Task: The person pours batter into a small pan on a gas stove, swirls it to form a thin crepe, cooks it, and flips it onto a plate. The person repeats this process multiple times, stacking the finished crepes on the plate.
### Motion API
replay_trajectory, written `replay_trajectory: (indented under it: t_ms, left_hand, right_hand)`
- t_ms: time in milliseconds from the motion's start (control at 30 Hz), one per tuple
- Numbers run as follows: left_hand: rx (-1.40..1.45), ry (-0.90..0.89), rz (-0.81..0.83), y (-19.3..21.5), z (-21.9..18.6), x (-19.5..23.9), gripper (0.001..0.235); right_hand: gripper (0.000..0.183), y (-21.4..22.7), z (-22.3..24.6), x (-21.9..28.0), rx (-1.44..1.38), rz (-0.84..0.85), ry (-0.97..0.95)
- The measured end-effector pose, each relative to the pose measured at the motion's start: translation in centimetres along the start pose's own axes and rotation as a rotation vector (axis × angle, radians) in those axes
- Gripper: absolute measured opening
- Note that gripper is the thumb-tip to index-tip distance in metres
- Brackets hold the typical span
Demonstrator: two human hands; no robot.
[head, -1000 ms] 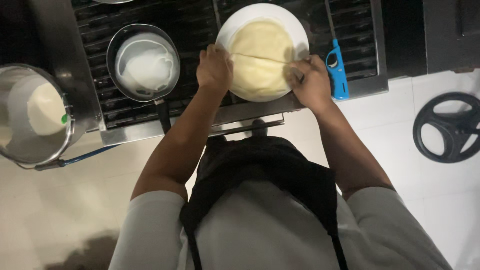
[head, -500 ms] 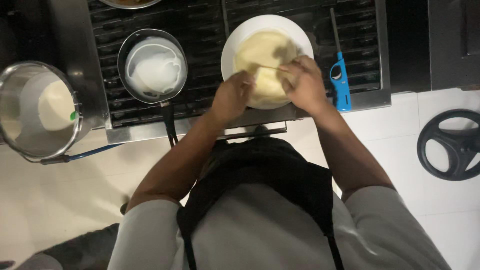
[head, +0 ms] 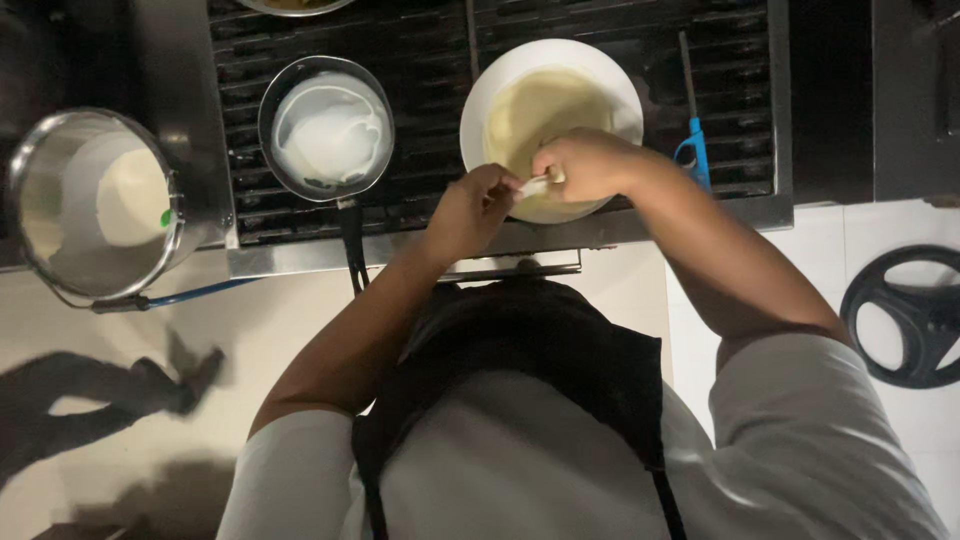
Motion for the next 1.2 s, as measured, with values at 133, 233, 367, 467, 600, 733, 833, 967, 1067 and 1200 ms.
replay_trajectory:
  t_ms: [133,233,367,467,600,733,833,967,1067,1200]
  left_hand:
    - [0.047,0.005,0.049,0.9,-1.2,-0.7,0.016]
    - [0.064,-0.053,0.113,1.3,-2.7,-1.7,0.015]
    - [0.036,-0.047,0.206,1.3,-4.7,-2.8,0.016]
    - [0.028,-0.082,0.218,1.7,-6.7,-3.4,0.015]
    - [-0.011,-0.07,0.237,2.2,-9.7,-3.7,0.016]
    - [-0.026,-0.07,0.256,3.0,-11.5,-3.7,0.015]
    - [-0.034,-0.095,0.26,3.0,-10.4,-5.0,0.014]
    - [-0.131,-0.042,0.281,1.7,-4.4,-10.8,0.015]
    - [-0.068,-0.198,0.155,-0.8,1.6,-17.4,0.017]
    - [-0.279,-0.319,-0.312,-2.3,8.3,-18.4,0.024]
  right_hand:
    - [0.046,1.6,-1.0,1.2,-0.098,-0.118,0.149]
    - [0.048,2.9,-1.8,2.4,-0.22,-0.145,0.136]
    - [0.035,5.0,-1.9,4.5,-0.293,-0.15,0.054]
    - [0.027,6.5,-1.1,5.8,-0.36,-0.134,0.087]
    - [0.025,8.0,0.4,7.6,-0.486,-0.184,0.047]
    - [0.022,8.4,1.8,9.1,-0.478,-0.31,0.034]
    - [0.021,8.4,1.0,8.7,-0.502,-0.373,0.008]
    - [0.023,8.1,-2.5,5.0,-0.443,-0.416,-0.114]
    - [0.03,6.7,-6.1,0.3,-0.579,-0.504,-0.305]
    - [0.049,4.6,-9.0,-1.7,-0.238,-0.833,-0.272]
Point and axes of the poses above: each hand's wrist, its own x-axis away from the middle knuckle, its own y-axis out of the back of the hand, z = x × y, the point moved 2 cm from there along -x, towards the middle knuckle, and after that the axes turned 14 degrees about -z, right-handed, at the moved point
